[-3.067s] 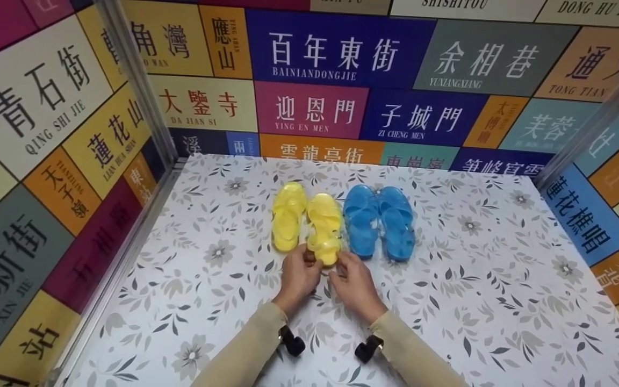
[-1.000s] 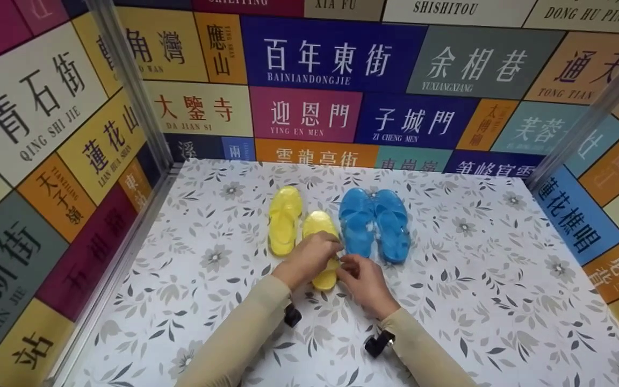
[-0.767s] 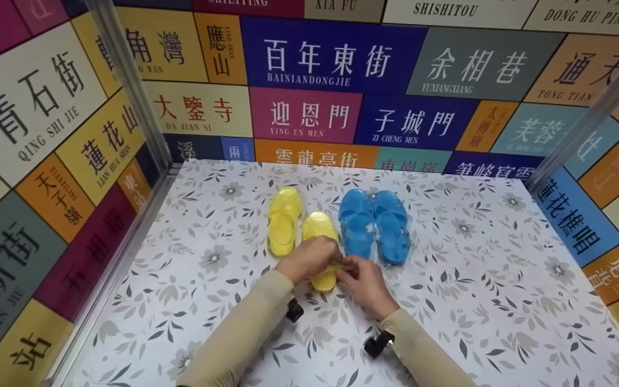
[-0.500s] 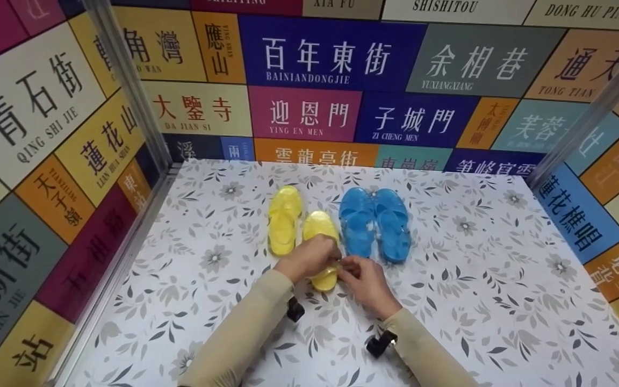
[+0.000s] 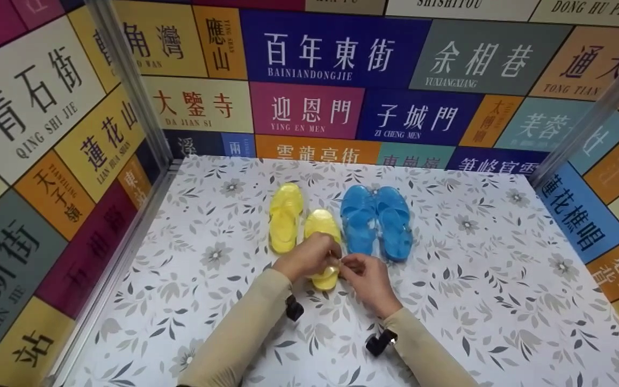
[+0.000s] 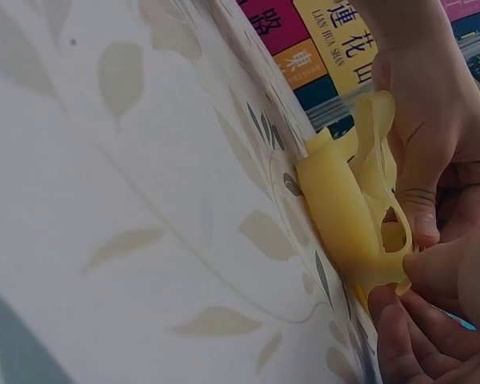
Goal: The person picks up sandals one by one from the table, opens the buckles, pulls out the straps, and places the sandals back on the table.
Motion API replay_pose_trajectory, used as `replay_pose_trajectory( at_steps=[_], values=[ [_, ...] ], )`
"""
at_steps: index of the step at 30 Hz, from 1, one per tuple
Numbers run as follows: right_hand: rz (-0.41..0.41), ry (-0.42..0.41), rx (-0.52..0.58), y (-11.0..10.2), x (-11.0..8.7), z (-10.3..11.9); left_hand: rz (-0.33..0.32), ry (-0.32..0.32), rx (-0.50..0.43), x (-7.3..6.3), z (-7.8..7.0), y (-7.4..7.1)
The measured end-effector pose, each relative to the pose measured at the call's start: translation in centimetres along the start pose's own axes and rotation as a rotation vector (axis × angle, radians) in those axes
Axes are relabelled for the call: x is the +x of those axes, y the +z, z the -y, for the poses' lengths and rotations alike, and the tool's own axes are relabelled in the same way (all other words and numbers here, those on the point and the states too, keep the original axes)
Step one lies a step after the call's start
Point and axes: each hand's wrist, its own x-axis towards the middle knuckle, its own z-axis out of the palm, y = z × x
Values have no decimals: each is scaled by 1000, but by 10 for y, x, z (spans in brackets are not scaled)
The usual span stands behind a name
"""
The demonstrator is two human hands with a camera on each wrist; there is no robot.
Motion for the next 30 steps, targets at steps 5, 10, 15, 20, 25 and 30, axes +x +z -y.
replay_pose_trajectory(
  at_steps=[5,10,15,20,25,30],
  values=[
    [-2,11,-10,-3,3,3,5,-23,-57,0,1,-1],
    [16,13,-18,-4,5,3,0,-31,-69,0,2,-1],
    [17,-5,-17,-3,5,2,-8,-44,-85,-1,5,2],
    [15,-15,-21,-1,5,3,-10,-81,-131,-3,8,4],
    [-8,-31,-40,-1,7,5,-31,-73,-145,-3,10,5],
    [-15,-62,-82,1,9,5,-77,-41,-135,-3,12,8]
  ],
)
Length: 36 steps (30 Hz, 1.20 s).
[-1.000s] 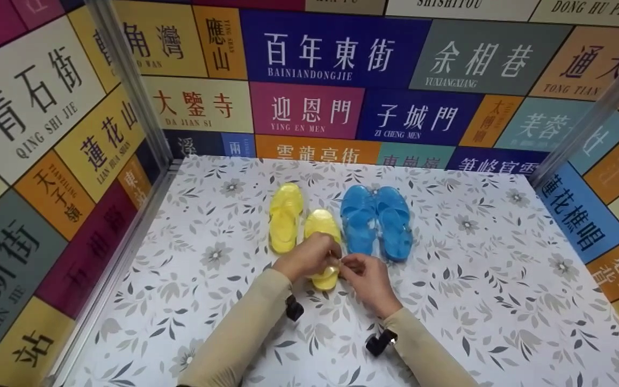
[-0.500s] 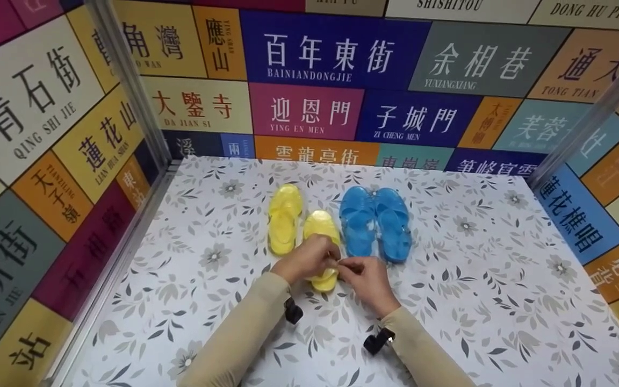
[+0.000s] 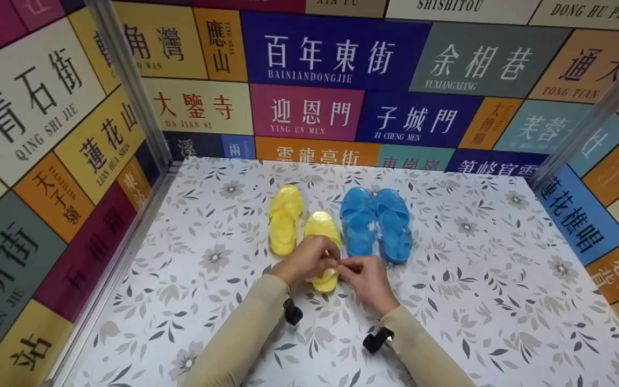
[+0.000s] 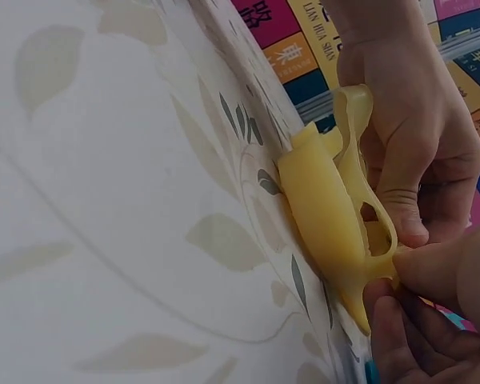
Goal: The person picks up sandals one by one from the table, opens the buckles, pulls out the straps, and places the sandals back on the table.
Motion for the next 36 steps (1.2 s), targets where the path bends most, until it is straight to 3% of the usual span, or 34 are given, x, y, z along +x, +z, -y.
replay_pose_trajectory(
  at_steps=[6,11,19,26,33,36],
  values=[
    [-10,11,26,1,3,0,-20,31,28,2,0,0],
    [-10,14,46,-2,3,-2,-20,-14,25,2,-2,-1],
    [65,51,41,-4,-2,-6,10,-72,41,0,-6,-1],
    [49,50,84,-3,-3,-4,30,-58,20,0,-7,-4],
    [26,-19,9,-5,-2,-3,16,5,12,1,-4,-2],
    [16,-39,-13,-4,-2,-2,25,-10,-3,1,-4,-1]
  ],
)
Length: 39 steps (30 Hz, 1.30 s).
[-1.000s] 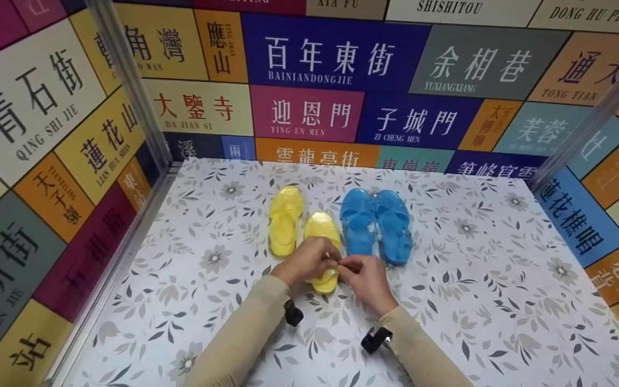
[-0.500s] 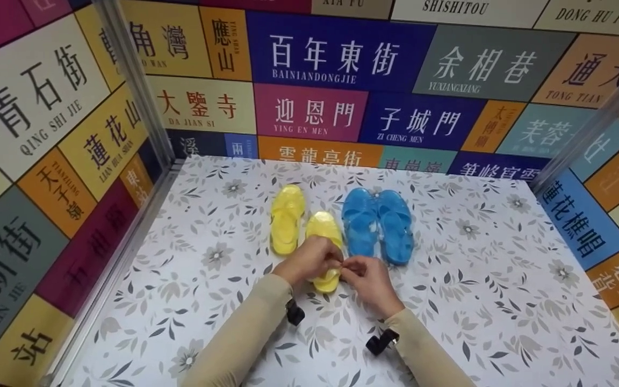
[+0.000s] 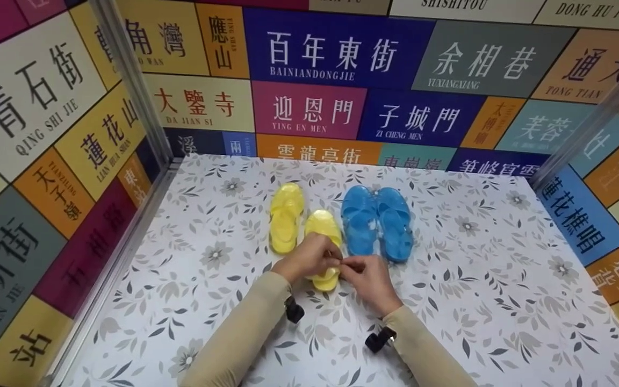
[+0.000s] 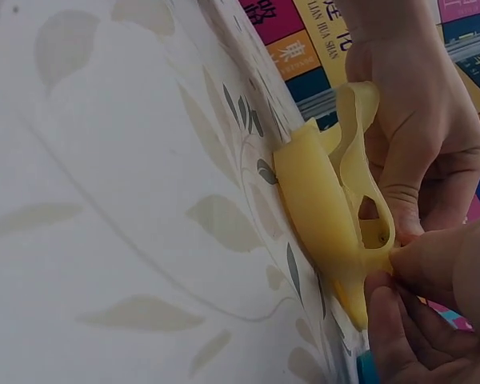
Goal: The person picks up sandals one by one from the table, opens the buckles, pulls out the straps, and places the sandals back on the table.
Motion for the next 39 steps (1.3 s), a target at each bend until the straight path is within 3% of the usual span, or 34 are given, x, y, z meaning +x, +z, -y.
replay_pose_trajectory(
  at_steps=[5,13,19,25,34,39],
  values=[
    [-14,4,-12,1,2,5,7,-11,-24,1,-2,-2],
    [-32,39,33,0,6,8,-34,1,-24,3,-1,-6],
    [18,85,48,0,3,2,-41,-41,-48,0,2,-2],
    [56,78,64,-2,2,-1,-67,-4,1,0,2,1],
    [40,54,29,-2,3,1,-27,-43,0,-1,-2,0],
    [27,63,12,-1,5,4,-18,-28,1,-1,-3,2]
  ],
)
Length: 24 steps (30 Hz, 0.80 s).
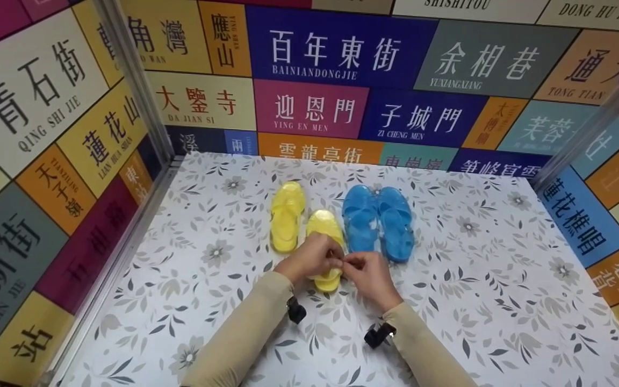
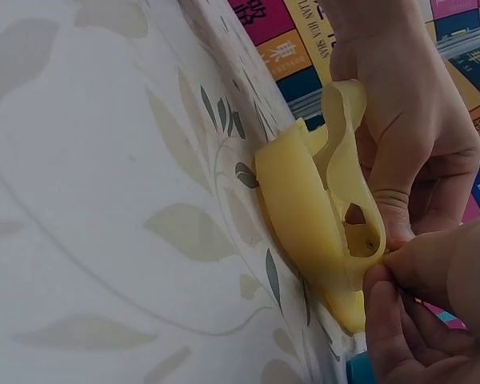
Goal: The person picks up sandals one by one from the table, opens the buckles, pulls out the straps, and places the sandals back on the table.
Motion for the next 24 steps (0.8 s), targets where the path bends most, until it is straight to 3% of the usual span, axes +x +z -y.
replay_pose_trajectory(
  at_steps=[11,17,24],
  values=[
    [14,21,29,0,0,-5,52,-1,-66,0,3,-8],
    [58,14,-11,-1,-2,-8,79,-7,-53,1,4,-12],
    [54,7,5,-2,1,-3,78,7,-31,3,2,-10]
  ],
)
